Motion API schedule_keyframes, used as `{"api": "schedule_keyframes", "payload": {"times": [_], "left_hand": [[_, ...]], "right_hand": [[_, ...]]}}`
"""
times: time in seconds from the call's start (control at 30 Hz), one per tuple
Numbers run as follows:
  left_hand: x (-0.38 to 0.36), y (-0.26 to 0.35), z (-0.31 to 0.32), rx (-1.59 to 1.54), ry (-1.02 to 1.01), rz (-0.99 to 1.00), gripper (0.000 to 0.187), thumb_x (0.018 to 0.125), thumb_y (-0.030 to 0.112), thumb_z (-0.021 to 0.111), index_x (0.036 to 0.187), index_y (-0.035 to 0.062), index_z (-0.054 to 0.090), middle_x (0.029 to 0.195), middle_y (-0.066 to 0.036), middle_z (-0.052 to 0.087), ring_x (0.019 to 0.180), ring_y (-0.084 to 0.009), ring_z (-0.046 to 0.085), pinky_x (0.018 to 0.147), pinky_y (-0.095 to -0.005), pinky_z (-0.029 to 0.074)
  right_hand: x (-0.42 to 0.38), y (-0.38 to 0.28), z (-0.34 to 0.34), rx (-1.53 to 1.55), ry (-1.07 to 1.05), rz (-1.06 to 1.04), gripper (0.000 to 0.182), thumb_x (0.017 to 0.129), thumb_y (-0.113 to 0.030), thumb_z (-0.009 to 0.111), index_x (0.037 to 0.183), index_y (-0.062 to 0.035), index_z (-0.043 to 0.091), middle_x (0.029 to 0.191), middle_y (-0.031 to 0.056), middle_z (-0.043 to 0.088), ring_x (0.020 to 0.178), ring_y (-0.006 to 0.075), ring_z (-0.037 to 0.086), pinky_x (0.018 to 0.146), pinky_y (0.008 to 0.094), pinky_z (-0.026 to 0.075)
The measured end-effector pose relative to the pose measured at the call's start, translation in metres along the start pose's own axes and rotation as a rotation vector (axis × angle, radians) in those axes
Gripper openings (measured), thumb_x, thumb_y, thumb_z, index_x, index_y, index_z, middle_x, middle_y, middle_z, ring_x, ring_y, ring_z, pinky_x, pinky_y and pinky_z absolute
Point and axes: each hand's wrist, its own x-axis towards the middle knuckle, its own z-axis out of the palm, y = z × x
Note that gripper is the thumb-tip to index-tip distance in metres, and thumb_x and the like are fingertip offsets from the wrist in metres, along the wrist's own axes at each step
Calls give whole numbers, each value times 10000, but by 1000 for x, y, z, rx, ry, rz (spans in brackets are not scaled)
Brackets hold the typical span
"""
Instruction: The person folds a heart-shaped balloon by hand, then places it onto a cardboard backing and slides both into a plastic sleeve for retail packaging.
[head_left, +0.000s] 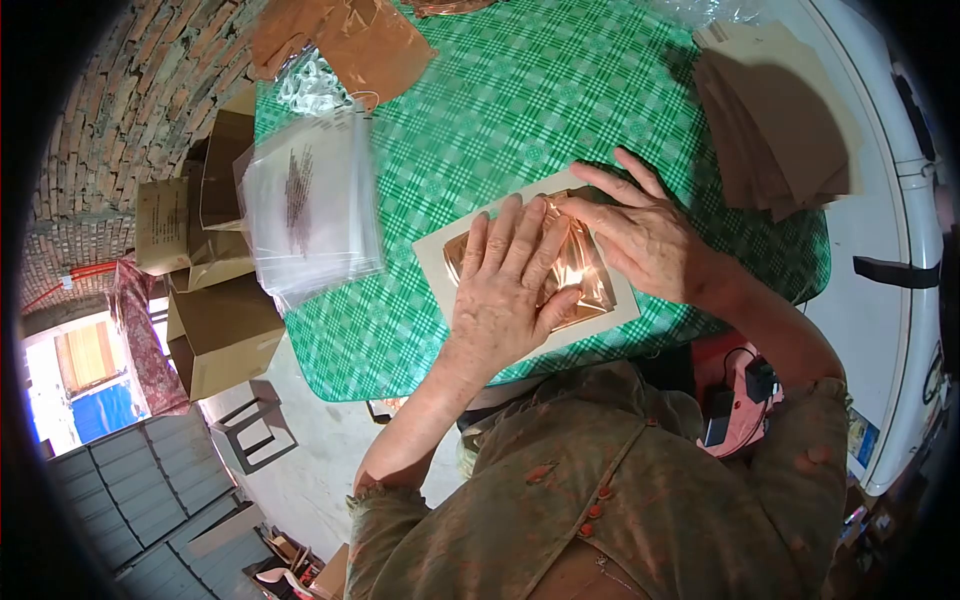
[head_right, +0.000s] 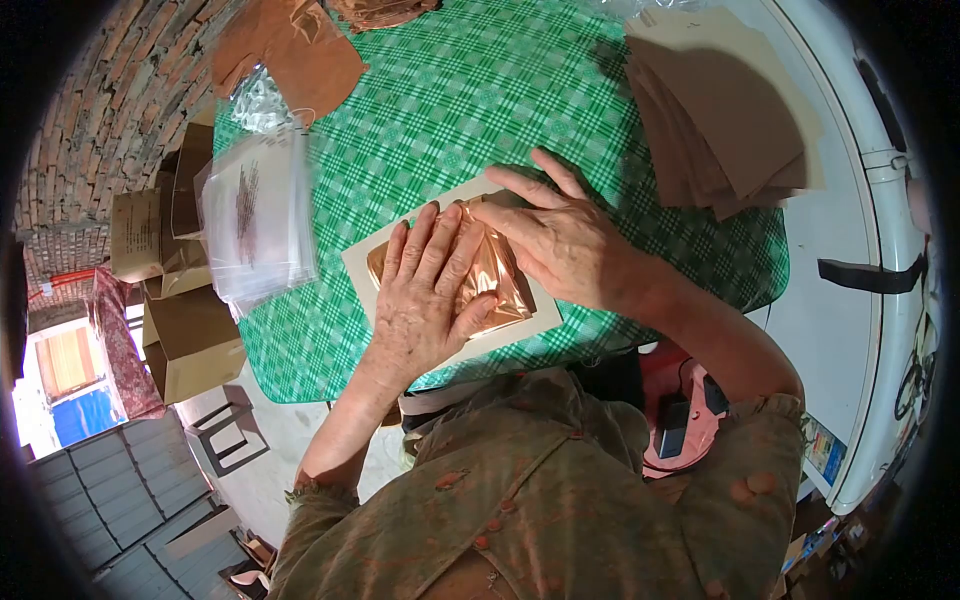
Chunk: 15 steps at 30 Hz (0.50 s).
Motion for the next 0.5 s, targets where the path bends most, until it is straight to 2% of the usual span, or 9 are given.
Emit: {"api": "schedule_keyframes", "payload": {"times": [0.27, 0.4, 0.5], "left_hand": [[2, -2, 2, -88, -3, 23, 777, 1039, 555, 539, 1653, 117, 349, 1716, -140, 313, 1592, -352, 276, 1294, -544, 204], [3, -1, -1, -48, -1, 46, 772, 1020, 510, 589, 1641, 113, 361, 1706, -143, 322, 1576, -364, 294, 1286, -548, 233], [2, -2, 1, -51, 0, 41, 754, 1022, 513, 587, 1644, 146, 372, 1707, -137, 323, 1576, -359, 296, 1284, -546, 236]], "right_hand": [[0, 2, -2, 69, 32, -6, 462, 959, -83, 669, 1412, -45, 585, 1154, 86, 752, 1467, 257, 480, 1275, 544, 233], [-1, 5, -1, 162, 63, 44, 431, 962, -32, 639, 1391, -42, 597, 1262, 108, 711, 1467, 283, 477, 1268, 536, 256], [0, 6, 1, 213, 81, 72, 391, 963, -1, 616, 1352, -38, 616, 1324, 122, 676, 1463, 298, 477, 1266, 534, 263]]}}
